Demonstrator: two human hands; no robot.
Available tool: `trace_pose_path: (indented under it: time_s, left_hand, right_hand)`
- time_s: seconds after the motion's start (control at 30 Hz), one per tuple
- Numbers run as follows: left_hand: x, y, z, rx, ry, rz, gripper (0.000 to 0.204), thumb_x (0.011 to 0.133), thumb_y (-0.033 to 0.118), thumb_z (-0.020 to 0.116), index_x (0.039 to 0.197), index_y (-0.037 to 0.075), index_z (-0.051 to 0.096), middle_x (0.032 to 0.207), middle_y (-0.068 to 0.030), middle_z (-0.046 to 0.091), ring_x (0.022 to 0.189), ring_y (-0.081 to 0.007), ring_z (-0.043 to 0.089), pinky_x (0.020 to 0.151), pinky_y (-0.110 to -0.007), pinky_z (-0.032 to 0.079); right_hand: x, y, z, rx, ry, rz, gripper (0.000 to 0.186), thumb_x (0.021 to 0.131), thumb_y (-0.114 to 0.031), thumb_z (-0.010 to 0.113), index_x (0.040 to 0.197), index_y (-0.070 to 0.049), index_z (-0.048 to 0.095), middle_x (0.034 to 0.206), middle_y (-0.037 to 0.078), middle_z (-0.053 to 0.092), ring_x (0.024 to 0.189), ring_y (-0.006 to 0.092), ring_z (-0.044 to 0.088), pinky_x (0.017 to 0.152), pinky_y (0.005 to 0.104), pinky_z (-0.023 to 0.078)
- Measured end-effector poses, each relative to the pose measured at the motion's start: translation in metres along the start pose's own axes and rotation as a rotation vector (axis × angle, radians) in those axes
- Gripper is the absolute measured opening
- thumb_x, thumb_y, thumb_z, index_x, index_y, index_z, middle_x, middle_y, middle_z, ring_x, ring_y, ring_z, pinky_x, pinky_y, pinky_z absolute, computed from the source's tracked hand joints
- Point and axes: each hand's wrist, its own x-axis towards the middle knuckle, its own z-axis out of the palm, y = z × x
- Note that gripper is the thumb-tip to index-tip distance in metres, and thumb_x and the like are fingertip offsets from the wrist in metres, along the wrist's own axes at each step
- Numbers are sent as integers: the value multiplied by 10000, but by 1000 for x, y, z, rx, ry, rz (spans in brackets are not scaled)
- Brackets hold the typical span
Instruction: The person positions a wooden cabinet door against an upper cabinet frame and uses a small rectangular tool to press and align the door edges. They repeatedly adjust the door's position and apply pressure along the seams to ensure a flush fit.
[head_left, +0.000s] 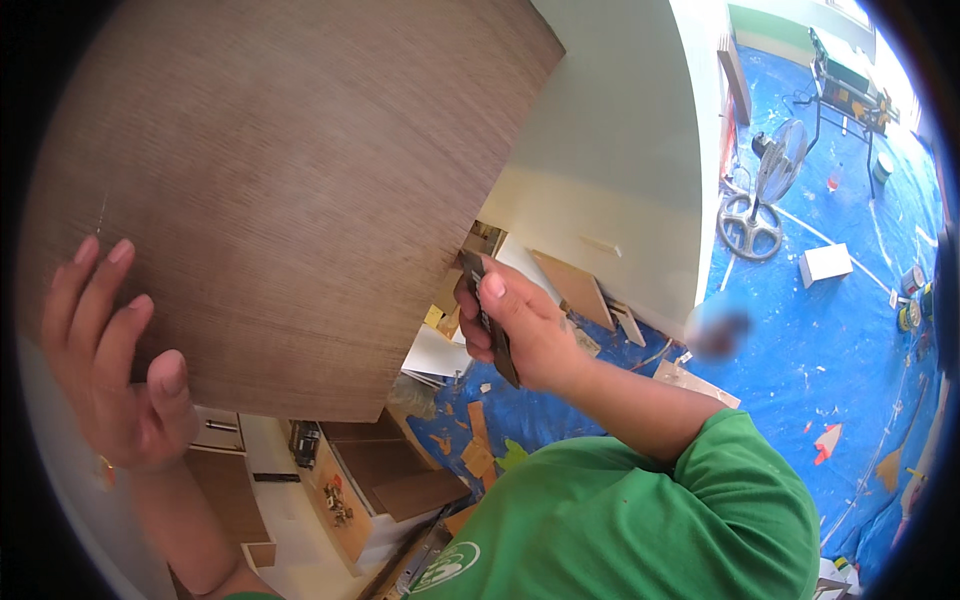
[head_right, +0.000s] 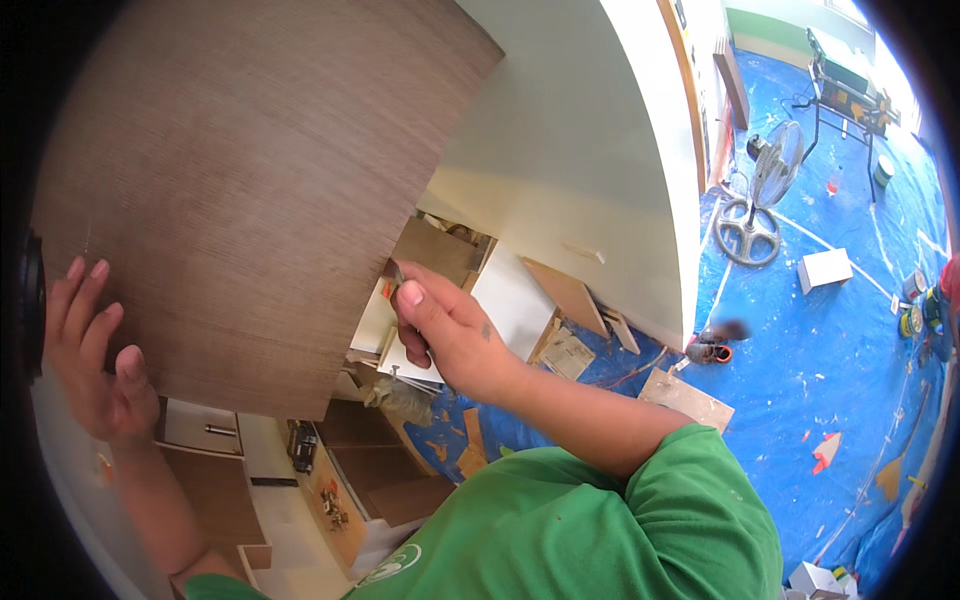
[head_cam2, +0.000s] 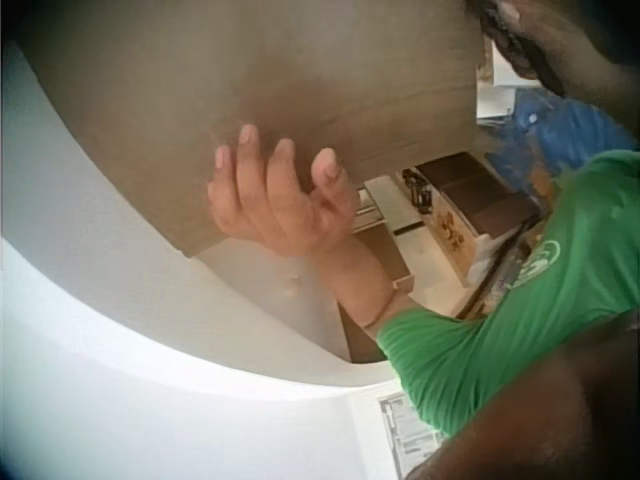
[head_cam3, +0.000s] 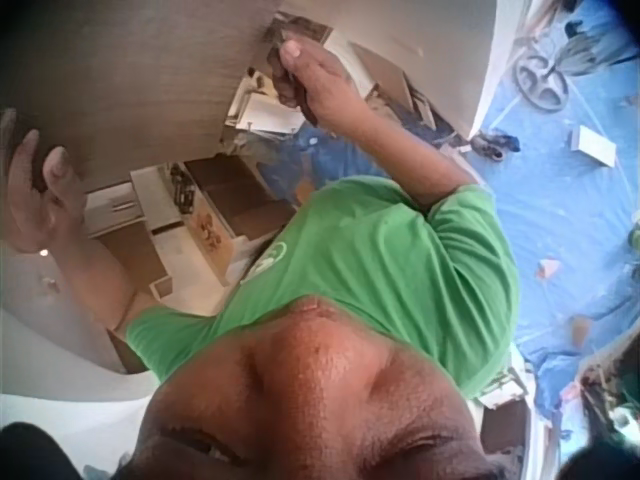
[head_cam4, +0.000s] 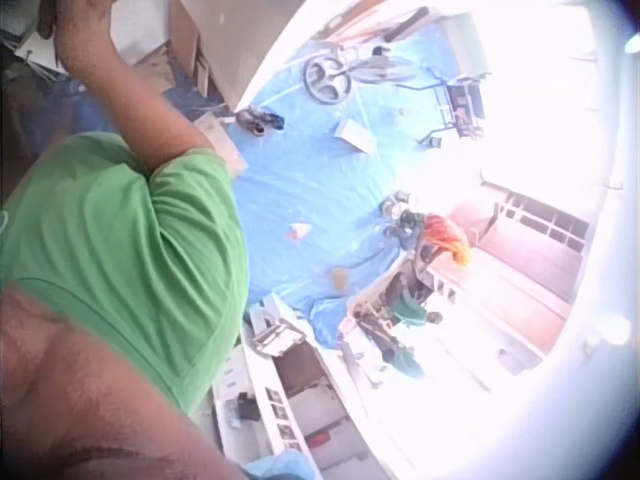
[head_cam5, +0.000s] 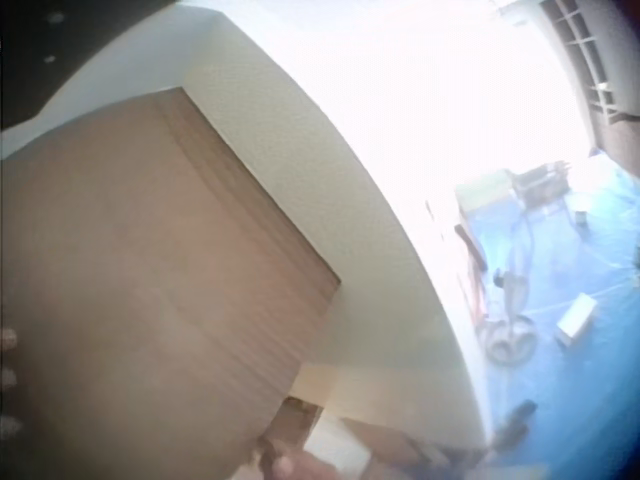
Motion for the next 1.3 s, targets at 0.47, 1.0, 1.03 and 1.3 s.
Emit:
trace_pose_path:
  time_s: [0.47,1.0,1.03,1.3]
  left_hand:
    - [-8,-1,19,-62,107,7,341,1063,228,427,1142,-67,579,1125,-276,668,1129,-445,606,958,-492,510]
    - [-1,5,17,-38,109,1,344,1050,244,442,1122,-57,592,1103,-257,672,1083,-434,616,911,-482,510]
    - [0,6,17,-39,112,-4,344,1049,246,442,1118,-55,593,1100,-255,673,1082,-434,617,913,-481,509]
    - [2,13,16,-51,126,-55,352,1043,269,452,1079,-45,608,1087,-237,688,1087,-418,624,925,-468,498]
  right_hand:
    - [9,10,33,71,226,-93,410,1067,-449,366,980,-65,480,815,18,438,589,91,421,477,238,360]
    - [27,25,42,96,319,-137,446,1060,-484,354,1170,-90,531,834,-7,495,605,80,405,488,220,342]
    - [29,24,43,112,328,-128,448,1059,-489,352,1158,-91,531,821,-9,494,600,78,403,487,218,340]
    - [34,16,52,122,387,-160,455,1056,-509,342,1013,-92,520,731,-3,486,559,71,393,478,233,338]
